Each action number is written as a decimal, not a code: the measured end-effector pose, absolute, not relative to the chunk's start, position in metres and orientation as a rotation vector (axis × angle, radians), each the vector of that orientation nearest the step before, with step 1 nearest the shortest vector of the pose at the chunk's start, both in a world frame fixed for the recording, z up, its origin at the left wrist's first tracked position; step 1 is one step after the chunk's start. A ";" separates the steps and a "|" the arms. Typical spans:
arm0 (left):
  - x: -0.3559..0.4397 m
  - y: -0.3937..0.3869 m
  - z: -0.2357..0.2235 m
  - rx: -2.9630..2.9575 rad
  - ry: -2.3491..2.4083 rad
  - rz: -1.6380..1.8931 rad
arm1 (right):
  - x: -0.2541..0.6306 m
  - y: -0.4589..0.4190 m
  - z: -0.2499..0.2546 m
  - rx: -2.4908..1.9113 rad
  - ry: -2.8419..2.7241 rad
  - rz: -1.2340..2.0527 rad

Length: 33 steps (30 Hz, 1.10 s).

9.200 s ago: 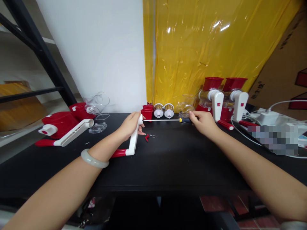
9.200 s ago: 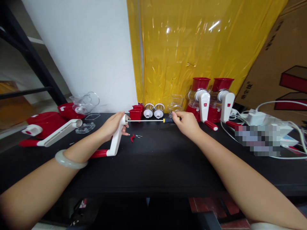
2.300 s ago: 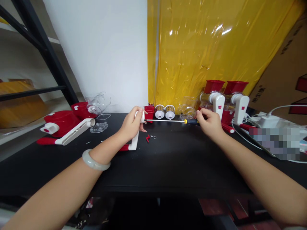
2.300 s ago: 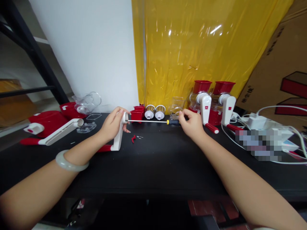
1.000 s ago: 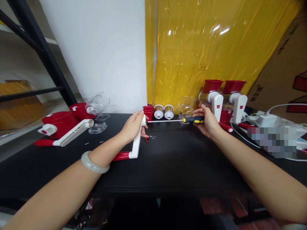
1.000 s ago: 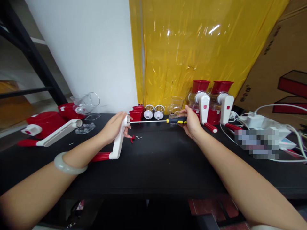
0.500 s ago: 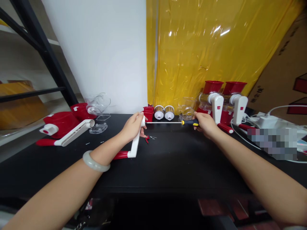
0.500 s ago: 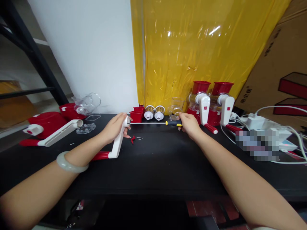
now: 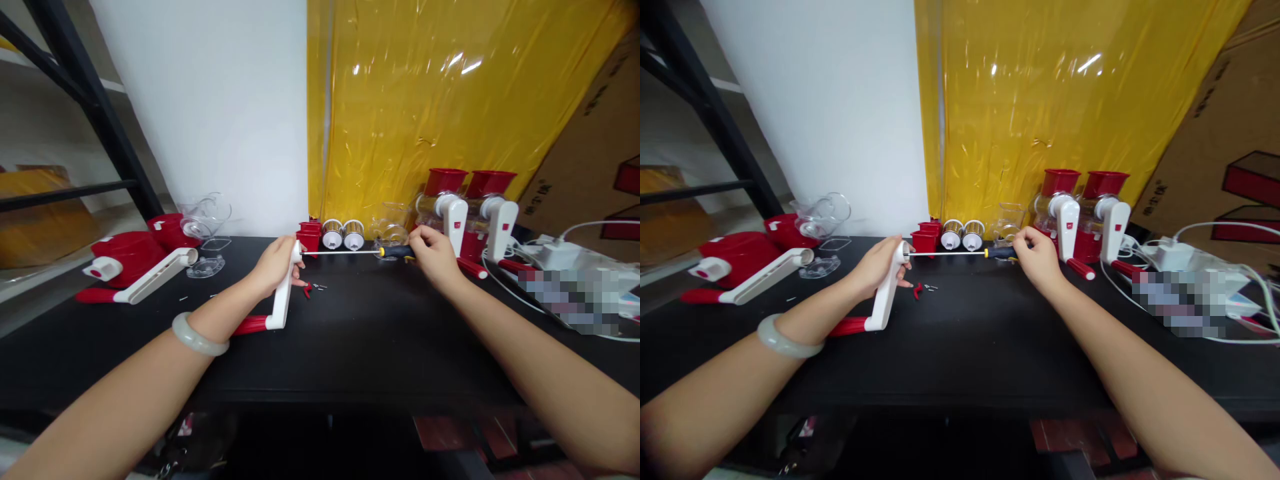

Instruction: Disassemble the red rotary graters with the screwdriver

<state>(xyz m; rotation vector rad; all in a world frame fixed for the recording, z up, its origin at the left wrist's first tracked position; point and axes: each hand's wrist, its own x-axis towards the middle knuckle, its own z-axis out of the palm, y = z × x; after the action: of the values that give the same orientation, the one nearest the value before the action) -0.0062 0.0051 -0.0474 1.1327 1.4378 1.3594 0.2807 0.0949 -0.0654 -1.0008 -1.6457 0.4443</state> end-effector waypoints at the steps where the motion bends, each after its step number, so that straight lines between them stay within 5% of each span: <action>1: -0.006 0.005 -0.047 1.126 1.438 1.362 | 0.281 0.095 -0.066 -0.968 -1.647 0.425; 12: -0.007 0.003 -0.041 1.093 1.421 1.339 | 0.280 0.093 -0.059 -0.788 -1.646 0.294; 25: -0.004 -0.002 -0.038 1.095 1.372 1.273 | 0.283 0.101 -0.060 -0.574 -1.500 0.648; 33: -0.007 -0.002 -0.032 1.022 1.277 1.297 | 0.285 0.106 -0.068 -0.719 -1.573 0.535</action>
<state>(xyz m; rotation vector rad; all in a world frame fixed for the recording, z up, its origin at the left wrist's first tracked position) -0.0073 -0.0016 -0.0320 1.0223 1.2766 1.2971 0.2850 0.1059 -0.0678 -0.7189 -1.5732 0.5348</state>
